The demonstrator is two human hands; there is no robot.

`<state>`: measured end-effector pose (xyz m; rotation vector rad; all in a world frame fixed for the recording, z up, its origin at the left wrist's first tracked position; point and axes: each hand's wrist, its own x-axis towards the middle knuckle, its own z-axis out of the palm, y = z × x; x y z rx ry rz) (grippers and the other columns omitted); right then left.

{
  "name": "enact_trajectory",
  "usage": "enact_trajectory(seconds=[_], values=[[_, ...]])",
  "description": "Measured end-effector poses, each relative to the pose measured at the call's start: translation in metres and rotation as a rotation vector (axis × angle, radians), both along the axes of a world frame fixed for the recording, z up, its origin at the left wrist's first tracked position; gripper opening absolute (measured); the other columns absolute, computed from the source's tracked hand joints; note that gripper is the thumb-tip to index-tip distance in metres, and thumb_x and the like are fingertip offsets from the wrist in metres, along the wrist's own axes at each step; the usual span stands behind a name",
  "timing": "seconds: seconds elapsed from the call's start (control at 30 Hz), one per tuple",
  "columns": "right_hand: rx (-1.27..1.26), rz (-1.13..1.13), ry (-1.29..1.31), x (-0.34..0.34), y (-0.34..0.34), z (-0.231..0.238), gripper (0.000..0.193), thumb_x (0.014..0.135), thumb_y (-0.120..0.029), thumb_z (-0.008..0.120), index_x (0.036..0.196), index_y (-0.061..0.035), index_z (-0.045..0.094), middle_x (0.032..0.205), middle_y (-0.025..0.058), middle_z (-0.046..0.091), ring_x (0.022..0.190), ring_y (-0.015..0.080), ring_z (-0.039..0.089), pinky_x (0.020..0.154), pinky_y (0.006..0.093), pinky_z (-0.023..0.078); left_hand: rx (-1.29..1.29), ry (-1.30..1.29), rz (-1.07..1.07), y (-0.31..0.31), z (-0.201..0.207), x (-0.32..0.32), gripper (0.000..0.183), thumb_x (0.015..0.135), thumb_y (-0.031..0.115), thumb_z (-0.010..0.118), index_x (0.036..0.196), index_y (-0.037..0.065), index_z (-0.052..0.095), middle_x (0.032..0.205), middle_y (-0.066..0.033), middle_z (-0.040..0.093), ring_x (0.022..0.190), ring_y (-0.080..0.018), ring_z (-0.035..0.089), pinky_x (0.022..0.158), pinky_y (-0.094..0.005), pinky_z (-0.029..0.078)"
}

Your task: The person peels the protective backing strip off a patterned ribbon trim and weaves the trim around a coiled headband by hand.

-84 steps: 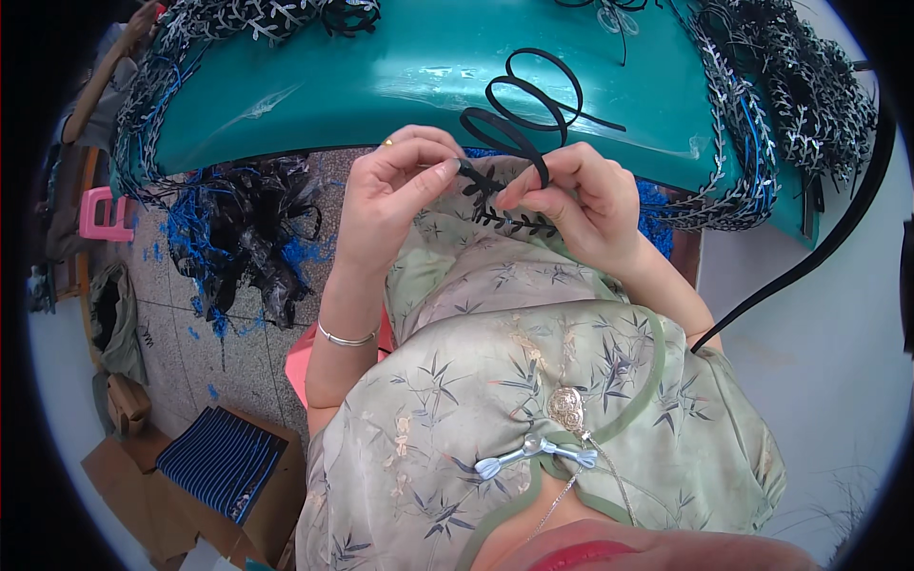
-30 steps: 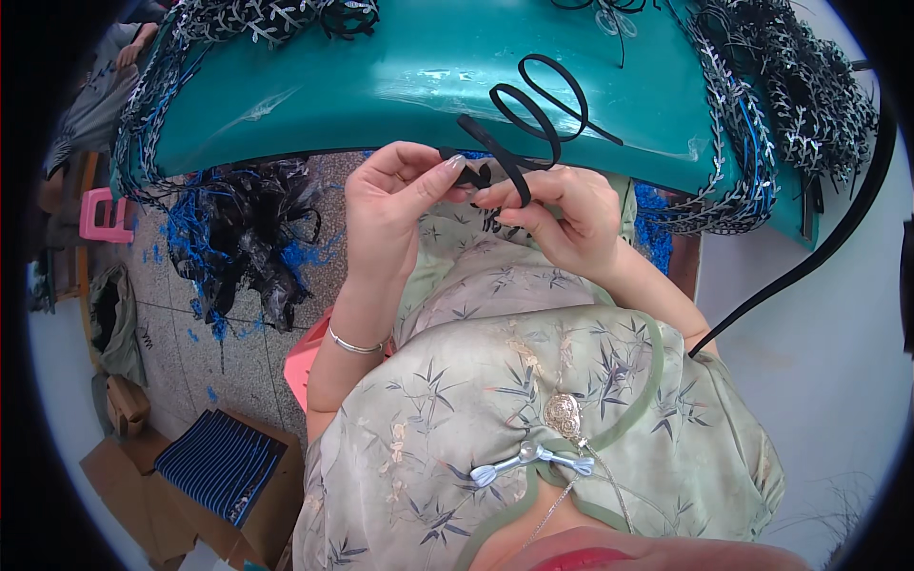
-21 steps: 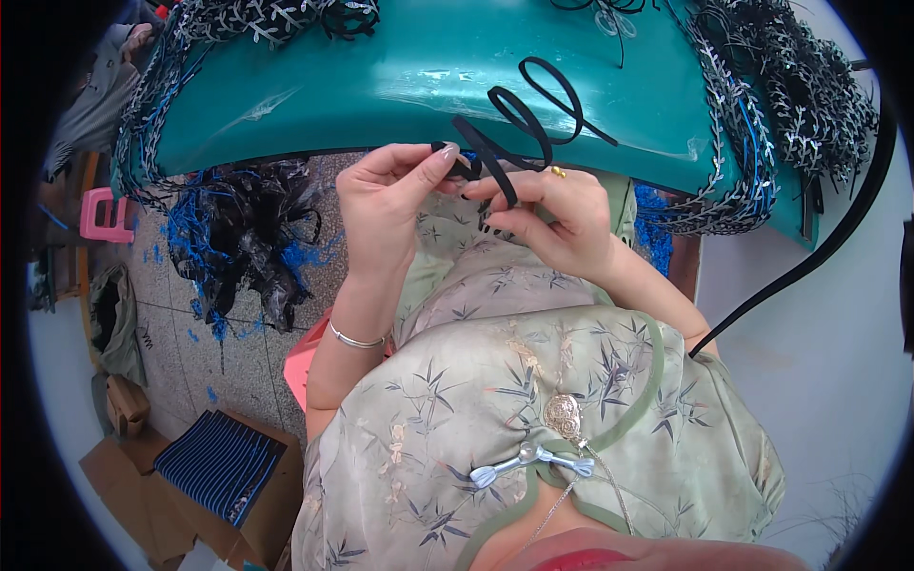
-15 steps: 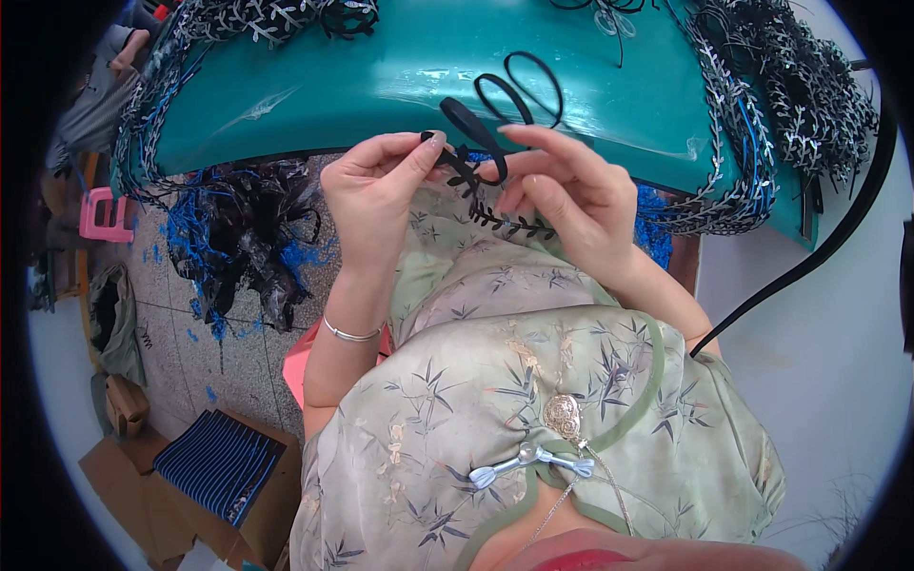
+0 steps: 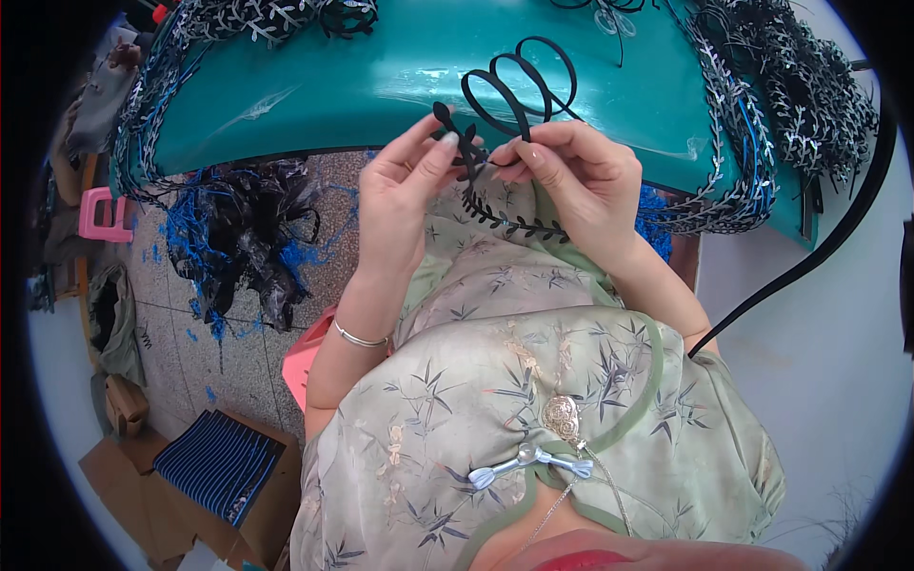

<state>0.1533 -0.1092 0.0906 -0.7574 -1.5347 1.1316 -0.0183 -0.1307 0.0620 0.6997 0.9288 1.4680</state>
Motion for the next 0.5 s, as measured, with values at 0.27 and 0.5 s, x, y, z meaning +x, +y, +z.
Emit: enact_trajectory(seconds=[0.27, 0.5], values=[[-0.021, -0.012, 0.019, -0.001, -0.001, -0.003, 0.01, 0.09, 0.001, 0.059, 0.097, 0.0081, 0.062, 0.087, 0.0125, 0.07, 0.077, 0.0144, 0.068, 0.069, 0.0242, 0.058, 0.024, 0.085, -0.08, -0.01, -0.014, 0.002, 0.027, 0.087, 0.002, 0.064, 0.113, -0.005, 0.063, 0.104, -0.0129, 0.068, 0.088, -0.0162, 0.067, 0.076, -0.0256, 0.055], [-0.003, -0.038, -0.001, -0.002, -0.004, -0.007, 0.01, 0.089, 0.002, 0.06, 0.097, 0.0084, 0.062, 0.087, 0.0123, 0.07, 0.077, 0.0144, 0.069, 0.069, 0.0245, 0.058, 0.044, 0.141, -0.07, -0.011, -0.01, 0.009, 0.025, 0.088, 0.0, 0.061, 0.113, -0.004, 0.064, 0.104, -0.0113, 0.068, 0.09, -0.0128, 0.065, 0.079, -0.0244, 0.052]])
